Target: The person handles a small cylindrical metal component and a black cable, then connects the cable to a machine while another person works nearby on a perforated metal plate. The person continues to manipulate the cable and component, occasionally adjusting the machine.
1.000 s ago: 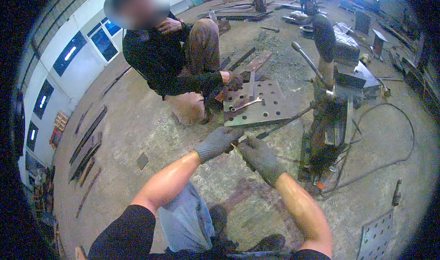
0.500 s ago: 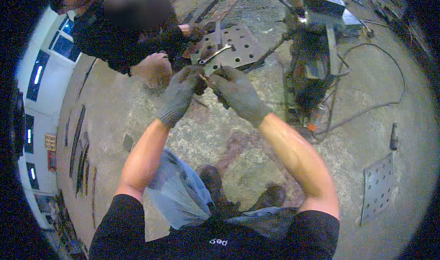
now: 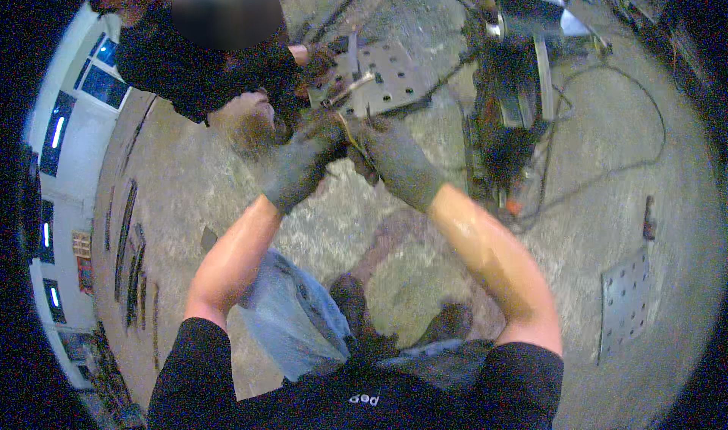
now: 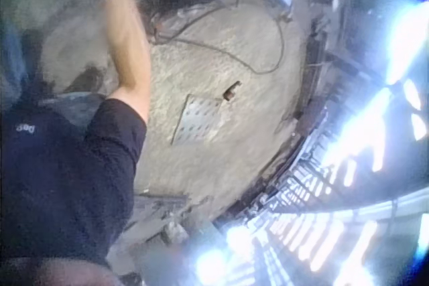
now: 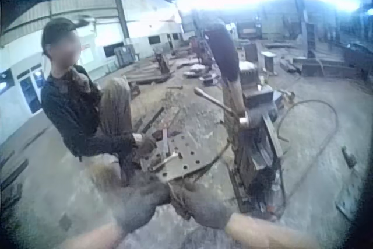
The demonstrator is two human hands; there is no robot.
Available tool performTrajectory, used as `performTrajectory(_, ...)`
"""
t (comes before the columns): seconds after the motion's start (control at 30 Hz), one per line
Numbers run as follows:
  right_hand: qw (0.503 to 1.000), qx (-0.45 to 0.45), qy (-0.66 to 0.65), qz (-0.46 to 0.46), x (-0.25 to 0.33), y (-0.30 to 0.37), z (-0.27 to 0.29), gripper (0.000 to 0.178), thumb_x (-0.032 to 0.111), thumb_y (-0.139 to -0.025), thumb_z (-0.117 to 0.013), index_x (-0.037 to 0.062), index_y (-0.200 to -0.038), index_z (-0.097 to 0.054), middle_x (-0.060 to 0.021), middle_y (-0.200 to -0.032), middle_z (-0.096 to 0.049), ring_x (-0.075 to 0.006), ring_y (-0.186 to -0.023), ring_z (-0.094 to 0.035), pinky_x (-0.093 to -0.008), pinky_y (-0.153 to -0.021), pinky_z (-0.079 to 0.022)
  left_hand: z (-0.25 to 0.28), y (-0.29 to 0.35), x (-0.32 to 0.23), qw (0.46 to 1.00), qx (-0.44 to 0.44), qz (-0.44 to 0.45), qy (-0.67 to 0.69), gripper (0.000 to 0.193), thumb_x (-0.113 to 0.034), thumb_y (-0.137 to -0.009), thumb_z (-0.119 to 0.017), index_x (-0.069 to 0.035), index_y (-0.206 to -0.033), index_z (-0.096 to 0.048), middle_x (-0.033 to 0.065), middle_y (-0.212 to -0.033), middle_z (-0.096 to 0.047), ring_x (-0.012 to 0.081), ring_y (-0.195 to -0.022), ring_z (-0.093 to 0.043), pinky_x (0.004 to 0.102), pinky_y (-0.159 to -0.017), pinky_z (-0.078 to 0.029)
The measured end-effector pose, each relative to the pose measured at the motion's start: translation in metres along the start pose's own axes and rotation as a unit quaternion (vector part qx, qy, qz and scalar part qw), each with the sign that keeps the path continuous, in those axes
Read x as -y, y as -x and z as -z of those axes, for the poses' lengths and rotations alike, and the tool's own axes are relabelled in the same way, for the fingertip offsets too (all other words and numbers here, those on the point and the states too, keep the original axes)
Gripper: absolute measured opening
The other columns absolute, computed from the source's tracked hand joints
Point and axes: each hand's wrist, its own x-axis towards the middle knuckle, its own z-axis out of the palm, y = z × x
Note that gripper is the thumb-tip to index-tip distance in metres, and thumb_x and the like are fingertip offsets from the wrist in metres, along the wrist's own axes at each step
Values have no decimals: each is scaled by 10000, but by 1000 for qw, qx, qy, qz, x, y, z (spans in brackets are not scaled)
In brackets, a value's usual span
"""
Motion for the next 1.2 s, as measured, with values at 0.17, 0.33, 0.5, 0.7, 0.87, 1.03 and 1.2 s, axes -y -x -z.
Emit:
performTrajectory(0.17,999,30,18,38,-12,-14,-5,314,360,-991,-582,50,-1014,-629,-25,-727,-582,-110,-569,-525,-268,-485,-426,12,-12,19,991,50,15,122,303,-288,-1031,-504,-36,-1152,-624,93,-1145,-651,208,-991,-644,375,-948,-515)
performTrajectory(0.33,970,-92,207,83,-4,-25,-2,358,268,-938,-607,-12,-1162,-612,-112,-960,-669,-218,-842,-629,-354,-742,-509,2,-15,21,966,-49,50,251,290,-367,-1025,-491,-125,-1131,-610,48,-1066,-650,175,-935,-639,387,-876,-532)
performTrajectory(0.5,896,-163,368,185,-1,-30,18,524,159,-896,-605,1,-1381,-487,-229,-1285,-594,-340,-1167,-598,-429,-978,-480,-5,-13,8,992,56,109,22,239,-339,-1023,-513,-115,-982,-587,10,-801,-598,133,-693,-597,307,-621,-499)
performTrajectory(0.7,894,-2,427,135,13,-23,28,378,297,-955,-566,32,-1215,-641,-213,-1185,-663,-370,-1096,-638,-428,-936,-497,-6,-5,9,990,69,126,-7,219,-290,-996,-590,-74,-1021,-622,7,-843,-629,110,-698,-584,267,-610,-477)
performTrajectory(0.87,868,82,485,63,36,-9,20,454,434,-969,-537,28,-1111,-681,-211,-1105,-687,-375,-1018,-661,-449,-890,-505,-3,-9,17,987,40,103,-113,244,-259,-984,-615,-65,-1133,-631,-14,-882,-612,82,-750,-544,255,-646,-472)
performTrajectory(1.03,846,116,502,138,23,-12,33,309,304,-907,-610,18,-1013,-662,-170,-929,-686,-288,-854,-667,-407,-777,-511,-6,-12,31,980,60,87,-166,244,-257,-938,-633,-49,-1066,-617,6,-841,-605,101,-732,-548,282,-635,-468)
performTrajectory(1.2,868,116,471,103,29,-5,26,271,254,-888,-619,15,-1012,-652,-194,-976,-681,-334,-887,-670,-428,-801,-517,-14,-6,26,984,70,49,-158,304,-303,-894,-631,-7,-952,-592,43,-784,-615,123,-710,-568,311,-619,-465)
